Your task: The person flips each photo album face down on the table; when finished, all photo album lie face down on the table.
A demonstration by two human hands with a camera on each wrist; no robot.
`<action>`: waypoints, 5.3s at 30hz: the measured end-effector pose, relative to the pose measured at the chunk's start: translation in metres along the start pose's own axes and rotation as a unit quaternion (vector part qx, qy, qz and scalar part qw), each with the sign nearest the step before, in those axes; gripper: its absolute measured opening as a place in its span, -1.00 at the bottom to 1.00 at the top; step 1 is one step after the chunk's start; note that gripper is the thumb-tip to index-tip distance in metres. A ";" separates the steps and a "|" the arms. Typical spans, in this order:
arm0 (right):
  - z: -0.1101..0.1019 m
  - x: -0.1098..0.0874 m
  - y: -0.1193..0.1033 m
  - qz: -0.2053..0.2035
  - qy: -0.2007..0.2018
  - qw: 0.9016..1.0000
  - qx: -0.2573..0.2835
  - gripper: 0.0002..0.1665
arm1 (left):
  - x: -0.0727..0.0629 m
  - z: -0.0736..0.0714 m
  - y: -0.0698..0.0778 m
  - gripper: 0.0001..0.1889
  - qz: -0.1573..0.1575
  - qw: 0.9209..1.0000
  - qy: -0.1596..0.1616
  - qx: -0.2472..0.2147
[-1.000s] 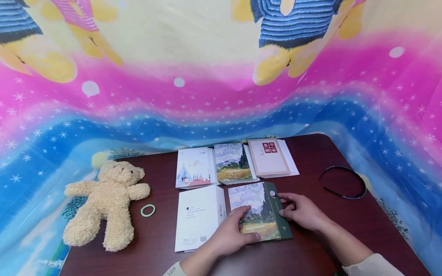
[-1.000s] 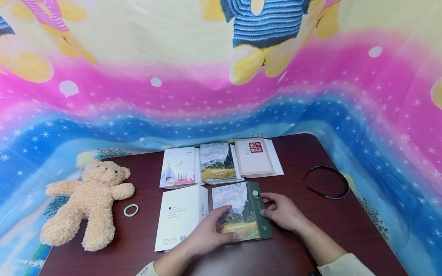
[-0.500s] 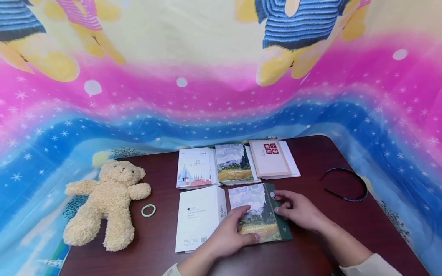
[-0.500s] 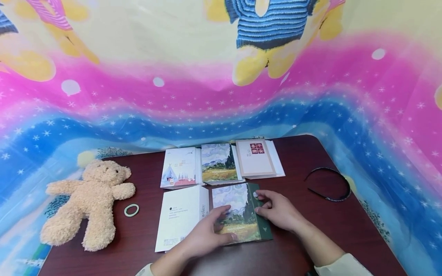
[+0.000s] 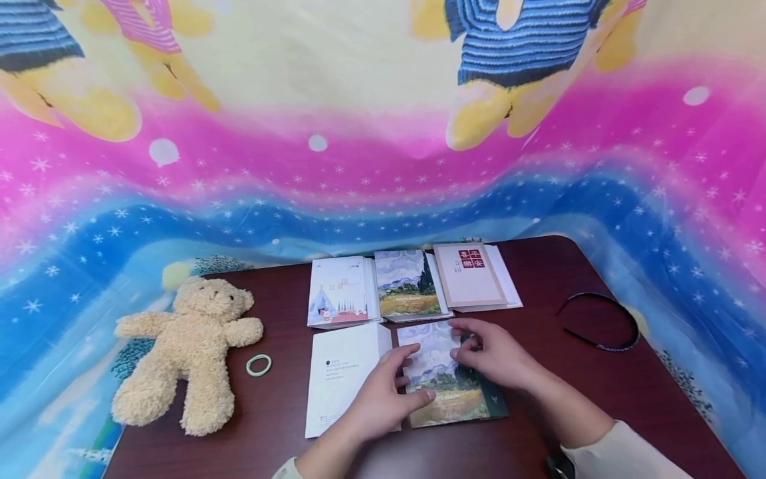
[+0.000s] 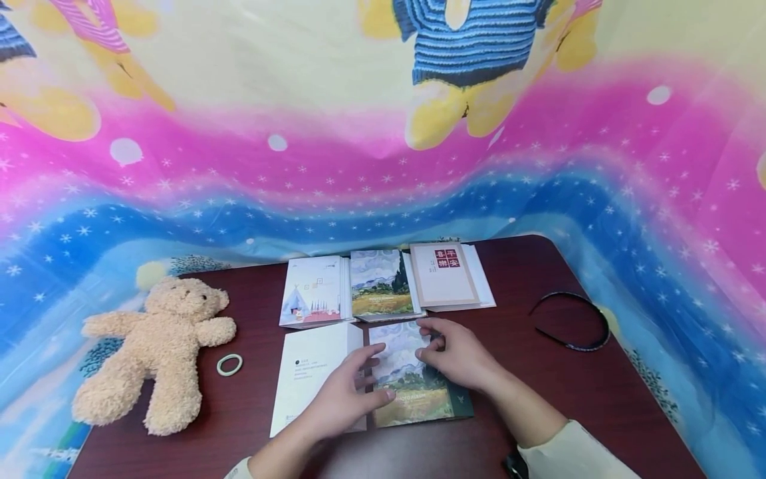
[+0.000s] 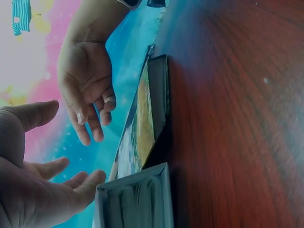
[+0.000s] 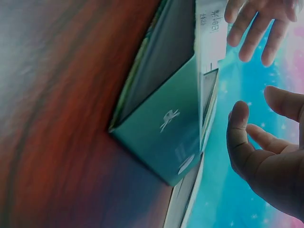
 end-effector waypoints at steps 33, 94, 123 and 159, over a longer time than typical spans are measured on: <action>0.043 0.067 -0.043 0.009 -0.019 0.998 0.067 -0.31 | 0.004 -0.102 -0.020 -0.27 -0.027 0.979 0.171 0.105; 0.122 0.145 -0.064 0.010 -0.040 0.999 -0.026 -0.25 | 0.034 -0.173 -0.097 -0.17 -0.164 0.964 0.201 0.066; 0.131 0.150 -0.058 0.038 -0.053 0.997 0.031 -0.25 | 0.028 -0.182 -0.093 -0.14 -0.159 0.962 0.218 0.041; 0.127 0.150 -0.064 0.016 -0.040 0.996 0.074 -0.31 | 0.022 -0.189 -0.058 -0.36 -0.106 0.949 0.297 -0.029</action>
Point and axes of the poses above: each hand's wrist, its own x-axis towards the middle knuckle, its own z-axis out of the palm, y = z × x, the point moved 6 cm from there along x, towards the middle knuckle, and after that the axes turned 4 degrees about x, right-handed, at the moved point
